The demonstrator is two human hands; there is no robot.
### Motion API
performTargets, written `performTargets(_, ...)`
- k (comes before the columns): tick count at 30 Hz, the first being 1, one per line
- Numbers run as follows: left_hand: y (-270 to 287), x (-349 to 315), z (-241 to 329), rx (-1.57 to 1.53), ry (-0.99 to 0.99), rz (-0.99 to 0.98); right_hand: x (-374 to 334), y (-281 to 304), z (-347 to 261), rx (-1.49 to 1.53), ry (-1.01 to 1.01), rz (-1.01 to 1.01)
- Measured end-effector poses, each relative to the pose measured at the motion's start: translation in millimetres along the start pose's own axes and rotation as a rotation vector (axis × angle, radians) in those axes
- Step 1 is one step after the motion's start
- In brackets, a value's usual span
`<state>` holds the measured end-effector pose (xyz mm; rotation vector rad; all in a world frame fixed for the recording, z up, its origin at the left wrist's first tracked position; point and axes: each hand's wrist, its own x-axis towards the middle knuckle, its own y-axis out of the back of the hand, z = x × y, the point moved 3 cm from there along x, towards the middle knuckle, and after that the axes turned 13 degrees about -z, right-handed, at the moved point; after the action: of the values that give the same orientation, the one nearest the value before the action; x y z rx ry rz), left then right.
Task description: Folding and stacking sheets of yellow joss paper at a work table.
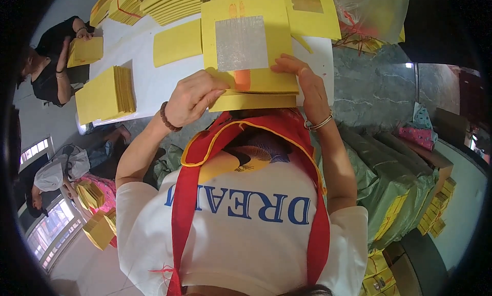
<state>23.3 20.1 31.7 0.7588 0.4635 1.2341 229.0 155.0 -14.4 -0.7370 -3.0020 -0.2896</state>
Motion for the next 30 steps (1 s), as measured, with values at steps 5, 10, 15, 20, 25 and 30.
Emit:
performTargets(5,3,1,-2,-0.109,0.081,-0.036,-5,-1,1,-0.008,0.003,-0.030)
performTargets(10,1,1,-6,-0.276,0.209,-0.036,-4,-2,-2,-0.008,0.093,-0.086)
performTargets(15,3,2,-8,-0.326,0.287,-0.066,-2,-3,8,-0.216,0.001,-0.029)
performTargets(20,1,1,-9,-0.337,0.300,-0.085,-1,-4,5,-0.245,0.020,-0.024)
performTargets(25,-2,0,-8,-0.314,0.244,-0.009,-1,-6,0,-0.247,0.034,-0.007)
performTargets(30,-6,2,13,0.110,-0.113,0.027,-1,-2,2,-0.267,0.044,-0.020)
